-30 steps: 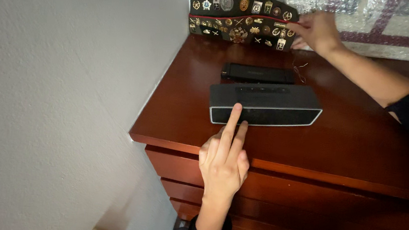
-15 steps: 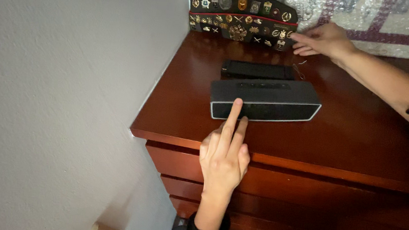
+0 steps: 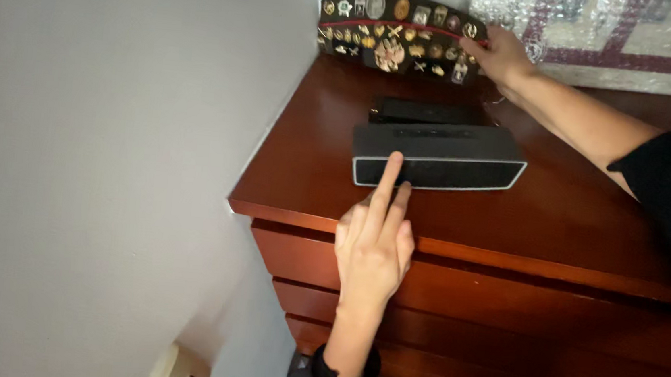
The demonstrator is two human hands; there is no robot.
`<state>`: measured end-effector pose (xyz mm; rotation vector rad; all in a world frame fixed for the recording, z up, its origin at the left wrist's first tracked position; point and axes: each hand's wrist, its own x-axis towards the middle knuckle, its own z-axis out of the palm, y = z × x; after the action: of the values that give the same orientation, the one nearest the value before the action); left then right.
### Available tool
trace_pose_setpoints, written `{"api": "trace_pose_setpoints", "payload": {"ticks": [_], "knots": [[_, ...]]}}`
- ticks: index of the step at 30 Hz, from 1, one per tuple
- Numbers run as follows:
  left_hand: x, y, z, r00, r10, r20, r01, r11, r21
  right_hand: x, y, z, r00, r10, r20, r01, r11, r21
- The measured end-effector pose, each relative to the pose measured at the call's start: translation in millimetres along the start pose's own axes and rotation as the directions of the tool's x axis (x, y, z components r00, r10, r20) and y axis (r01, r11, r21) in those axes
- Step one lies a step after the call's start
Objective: The person removes medical supply boxes, bottles, and other items from a bedroom shelf and carries them to a nearby table. They then carry items back and rearrange them on the shelf, including placing a speaker and other objects in new positions.
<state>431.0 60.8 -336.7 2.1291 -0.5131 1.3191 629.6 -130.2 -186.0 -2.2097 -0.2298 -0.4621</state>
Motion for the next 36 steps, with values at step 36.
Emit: {"api": "trace_pose_setpoints", "payload": {"ticks": [36], "knots": [[-13, -17, 13, 0.998, 0.067, -0.023, -0.066, 0.998, 0.01, -140, 43, -46, 0.917, -0.224, 0.331, 0.344, 0.862, -0.372]]}}
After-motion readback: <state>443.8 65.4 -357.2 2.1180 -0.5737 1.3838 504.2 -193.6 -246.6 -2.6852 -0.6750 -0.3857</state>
